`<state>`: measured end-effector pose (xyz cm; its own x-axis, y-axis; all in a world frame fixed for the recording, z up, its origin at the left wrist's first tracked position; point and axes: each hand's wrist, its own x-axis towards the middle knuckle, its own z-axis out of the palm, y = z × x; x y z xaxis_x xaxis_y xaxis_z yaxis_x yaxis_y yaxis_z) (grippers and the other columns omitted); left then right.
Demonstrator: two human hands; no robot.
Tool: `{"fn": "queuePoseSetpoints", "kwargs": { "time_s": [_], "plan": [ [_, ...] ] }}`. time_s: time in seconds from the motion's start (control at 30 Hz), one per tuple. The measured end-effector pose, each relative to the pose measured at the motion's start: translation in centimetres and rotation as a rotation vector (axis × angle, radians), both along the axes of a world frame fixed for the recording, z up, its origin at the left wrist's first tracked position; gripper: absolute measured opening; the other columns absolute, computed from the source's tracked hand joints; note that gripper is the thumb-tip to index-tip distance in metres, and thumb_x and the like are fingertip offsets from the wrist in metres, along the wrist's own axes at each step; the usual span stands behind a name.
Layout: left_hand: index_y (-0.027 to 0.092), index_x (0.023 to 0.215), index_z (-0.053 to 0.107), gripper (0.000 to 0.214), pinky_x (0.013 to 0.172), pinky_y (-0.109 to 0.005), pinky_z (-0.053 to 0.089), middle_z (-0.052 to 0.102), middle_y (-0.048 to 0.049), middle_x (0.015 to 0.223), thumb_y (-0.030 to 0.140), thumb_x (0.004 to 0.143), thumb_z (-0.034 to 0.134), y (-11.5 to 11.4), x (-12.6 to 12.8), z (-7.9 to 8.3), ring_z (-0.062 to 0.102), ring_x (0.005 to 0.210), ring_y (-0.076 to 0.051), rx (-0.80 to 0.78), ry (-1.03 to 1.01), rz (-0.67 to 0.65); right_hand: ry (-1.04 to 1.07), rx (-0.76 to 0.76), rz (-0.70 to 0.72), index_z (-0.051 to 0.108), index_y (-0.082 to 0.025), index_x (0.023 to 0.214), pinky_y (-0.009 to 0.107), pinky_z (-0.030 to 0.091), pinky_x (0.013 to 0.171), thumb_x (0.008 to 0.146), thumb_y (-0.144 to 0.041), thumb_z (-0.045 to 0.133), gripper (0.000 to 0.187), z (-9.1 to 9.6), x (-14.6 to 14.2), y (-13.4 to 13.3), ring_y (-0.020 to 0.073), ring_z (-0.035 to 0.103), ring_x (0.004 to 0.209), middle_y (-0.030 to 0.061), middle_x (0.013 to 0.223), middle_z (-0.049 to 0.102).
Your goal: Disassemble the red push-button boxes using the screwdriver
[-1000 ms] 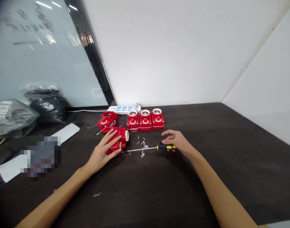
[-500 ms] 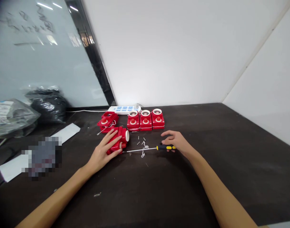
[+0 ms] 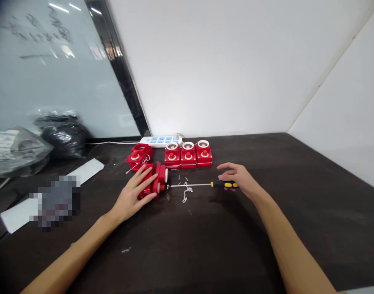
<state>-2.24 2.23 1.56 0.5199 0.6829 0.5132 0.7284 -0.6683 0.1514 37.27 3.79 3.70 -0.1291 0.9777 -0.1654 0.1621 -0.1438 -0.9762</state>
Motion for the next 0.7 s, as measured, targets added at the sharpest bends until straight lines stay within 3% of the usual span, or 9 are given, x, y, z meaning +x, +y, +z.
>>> {"fn": "queuePoseSetpoints", "kwargs": {
  "time_s": [0.27, 0.53, 0.7],
  "plan": [
    [0.019, 0.121, 0.064, 0.032, 0.115, -0.056, 0.034, 0.054, -0.0107, 0.142, 0.030, 0.092, 0.061, -0.8, 3.1, 2.3, 0.031, 0.144, -0.031, 0.159, -0.014, -0.027, 0.063, -0.008, -0.042, 0.063, -0.016, 0.111, 0.021, 0.034, 0.036, 0.066, -0.032, 0.080, 0.051, 0.7, 0.3, -0.2, 0.0143, 0.060, 0.049, 0.0041, 0.075, 0.070],
    [0.019, 0.091, 0.073, 0.019, 0.114, -0.060, 0.032, 0.068, -0.0058, 0.121, 0.027, 0.094, 0.056, 0.8, 5.5, 3.5, 0.042, 0.137, -0.031, 0.024, -0.009, -0.004, 0.111, 0.000, -0.041, 0.063, -0.016, 0.113, 0.020, 0.034, 0.036, 0.067, -0.032, 0.078, 0.050, 0.9, 0.3, -0.3, 0.0136, 0.060, 0.049, 0.0038, 0.076, 0.069],
    [0.017, 0.091, 0.072, 0.024, 0.114, -0.057, 0.033, 0.071, -0.0057, 0.111, 0.022, 0.096, 0.050, 1.0, 6.1, 4.3, 0.049, 0.130, -0.029, 0.068, 0.132, 0.040, 0.087, -0.001, -0.136, 0.065, -0.016, 0.109, 0.021, 0.035, 0.036, 0.065, -0.033, 0.080, 0.050, 0.6, 0.8, -0.1, 0.0152, 0.062, 0.049, 0.0038, 0.072, 0.069]
  ]
}}
